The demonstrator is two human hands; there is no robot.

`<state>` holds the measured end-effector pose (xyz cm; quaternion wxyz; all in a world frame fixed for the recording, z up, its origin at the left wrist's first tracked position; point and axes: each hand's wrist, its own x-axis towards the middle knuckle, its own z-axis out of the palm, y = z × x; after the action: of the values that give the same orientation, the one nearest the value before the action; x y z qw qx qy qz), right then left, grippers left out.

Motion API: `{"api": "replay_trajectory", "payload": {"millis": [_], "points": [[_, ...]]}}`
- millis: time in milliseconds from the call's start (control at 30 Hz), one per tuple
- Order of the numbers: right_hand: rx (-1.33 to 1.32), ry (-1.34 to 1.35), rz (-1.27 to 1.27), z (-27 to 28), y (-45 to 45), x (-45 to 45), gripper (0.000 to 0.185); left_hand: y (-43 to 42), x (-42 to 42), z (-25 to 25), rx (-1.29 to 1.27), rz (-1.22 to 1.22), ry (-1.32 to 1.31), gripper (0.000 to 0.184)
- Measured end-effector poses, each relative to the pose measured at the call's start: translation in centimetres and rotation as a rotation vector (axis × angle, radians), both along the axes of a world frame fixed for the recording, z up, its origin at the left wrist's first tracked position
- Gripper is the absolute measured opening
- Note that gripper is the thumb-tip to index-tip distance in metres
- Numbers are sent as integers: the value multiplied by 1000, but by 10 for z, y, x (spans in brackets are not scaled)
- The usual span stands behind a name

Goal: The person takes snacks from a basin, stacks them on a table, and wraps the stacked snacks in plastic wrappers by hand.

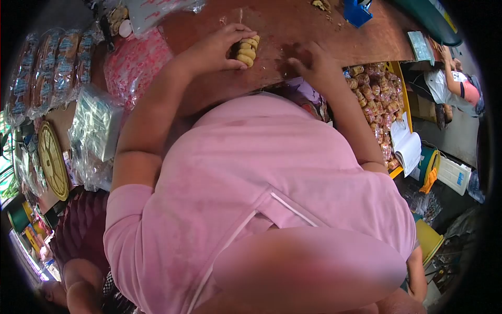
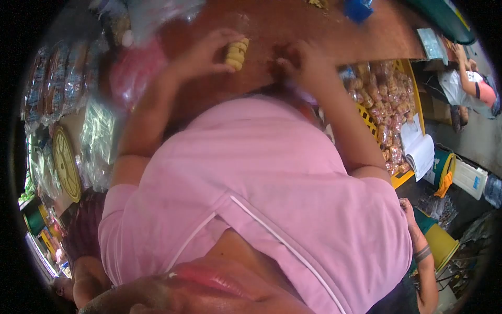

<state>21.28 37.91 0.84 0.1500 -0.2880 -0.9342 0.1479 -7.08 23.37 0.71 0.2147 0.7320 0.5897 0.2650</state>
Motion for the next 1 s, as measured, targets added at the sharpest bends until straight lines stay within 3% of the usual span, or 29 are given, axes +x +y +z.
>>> {"api": "replay_trajectory", "payload": {"millis": [100, 167, 233, 400, 533, 667, 833, 1000], "points": [[-299, -169, -98, 11, -2, 17, 40, 3, -1, 1, 22, -35, -8, 77], [-560, -12, -80, 18, -12, 16, 43, 7, -1, 3, -23, -63, -33, 75], [-647, 8, -48, 21, -18, 14, 45, 10, -2, 12, -131, -88, -81, 72], [-635, -102, 95, -13, -14, 13, 42, 13, -1, 16, -135, -160, -89, 74], [-796, 82, -24, -1, -20, 12, 37, 9, 2, 21, -196, -137, -120, 78], [-920, 135, -137, -27, 12, 8, 29, 13, 2, 17, -112, -139, -10, 83], [-1207, 304, -177, 0, 4, -2, 22, 14, 9, 13, -44, -135, 25, 86], [-1255, 260, -139, 4, 9, -6, 19, 15, 9, 13, -65, -120, 0, 87]]}}
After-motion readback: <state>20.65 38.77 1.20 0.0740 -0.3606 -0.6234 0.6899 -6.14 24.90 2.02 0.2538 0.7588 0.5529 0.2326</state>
